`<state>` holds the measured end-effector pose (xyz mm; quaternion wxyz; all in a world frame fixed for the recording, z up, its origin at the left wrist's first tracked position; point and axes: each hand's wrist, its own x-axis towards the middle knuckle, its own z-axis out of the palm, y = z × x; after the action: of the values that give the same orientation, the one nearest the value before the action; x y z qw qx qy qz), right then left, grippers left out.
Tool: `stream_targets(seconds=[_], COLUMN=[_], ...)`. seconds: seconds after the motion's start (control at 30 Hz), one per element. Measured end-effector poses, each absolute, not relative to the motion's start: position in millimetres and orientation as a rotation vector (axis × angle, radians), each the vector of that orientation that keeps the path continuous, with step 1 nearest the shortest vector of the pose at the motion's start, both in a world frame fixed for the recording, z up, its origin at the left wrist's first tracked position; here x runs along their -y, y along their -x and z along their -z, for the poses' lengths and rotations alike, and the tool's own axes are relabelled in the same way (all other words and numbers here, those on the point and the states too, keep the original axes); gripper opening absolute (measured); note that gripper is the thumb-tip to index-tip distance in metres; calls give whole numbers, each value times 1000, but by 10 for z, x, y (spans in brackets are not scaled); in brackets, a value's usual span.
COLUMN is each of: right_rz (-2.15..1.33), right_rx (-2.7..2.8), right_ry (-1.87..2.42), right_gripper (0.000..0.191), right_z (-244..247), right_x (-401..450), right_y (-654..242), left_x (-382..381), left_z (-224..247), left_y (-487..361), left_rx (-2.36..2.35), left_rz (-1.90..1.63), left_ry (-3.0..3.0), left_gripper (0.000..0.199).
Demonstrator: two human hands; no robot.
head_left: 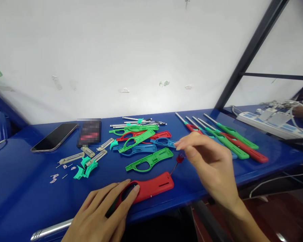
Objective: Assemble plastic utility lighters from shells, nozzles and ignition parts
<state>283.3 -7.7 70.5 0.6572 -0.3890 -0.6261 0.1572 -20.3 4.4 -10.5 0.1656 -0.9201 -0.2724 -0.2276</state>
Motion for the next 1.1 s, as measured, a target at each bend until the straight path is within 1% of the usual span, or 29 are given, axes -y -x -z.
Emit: stream_targets(seconds=[0.1,0.17,0.23,0.33,0.37,0.53,0.63,0.73,0.8,0.93,0.97,1.03,1.1], right_rz=[-403,-472,-515,-460,-440,-421,-429,-422,-382,-316,-310,-304,-291], right_rx=[1477,1545,1570,1538,1518,1461,1520,1556,1548,1529,1524,1518,1511], right_ry=[895,879,871,855,834,711,648,619,654,672,665,664,654], right_gripper=[24,26,21,6,4,20,22,27,23,6,7,14,16], right_z=[-716,-739,-763,-771,-762,-663,-618,-602,-598,-591,-590,-590,-587], right_x=[61,82,120,161,161,86,52,63,90,143,147,138,108], right_y=[-2912,-2934,-2921,-2866,-2850,-2828,-2821,-2781,-2739,-2668,-2662,-2669,-2699], left_x=[-33,-31,-34,-43,-43,-19,-11,-15,-18,-22,-23,-22,-18], left_z=[81,59,41,39,45,74,68,67,81,117,120,119,111], left_y=[184,166,147,132,133,162,165,172,186,211,211,204,195], left_rx=[817,826,818,808,803,826,839,831,832,825,827,831,849], left_rz=[666,703,739,748,744,715,721,731,724,706,708,704,699], left_ry=[2630,2647,2662,2674,2675,2664,2673,2685,2688,2695,2691,2683,2675], left_gripper=[61,61,61,59,59,60,61,62,63,64,64,64,64])
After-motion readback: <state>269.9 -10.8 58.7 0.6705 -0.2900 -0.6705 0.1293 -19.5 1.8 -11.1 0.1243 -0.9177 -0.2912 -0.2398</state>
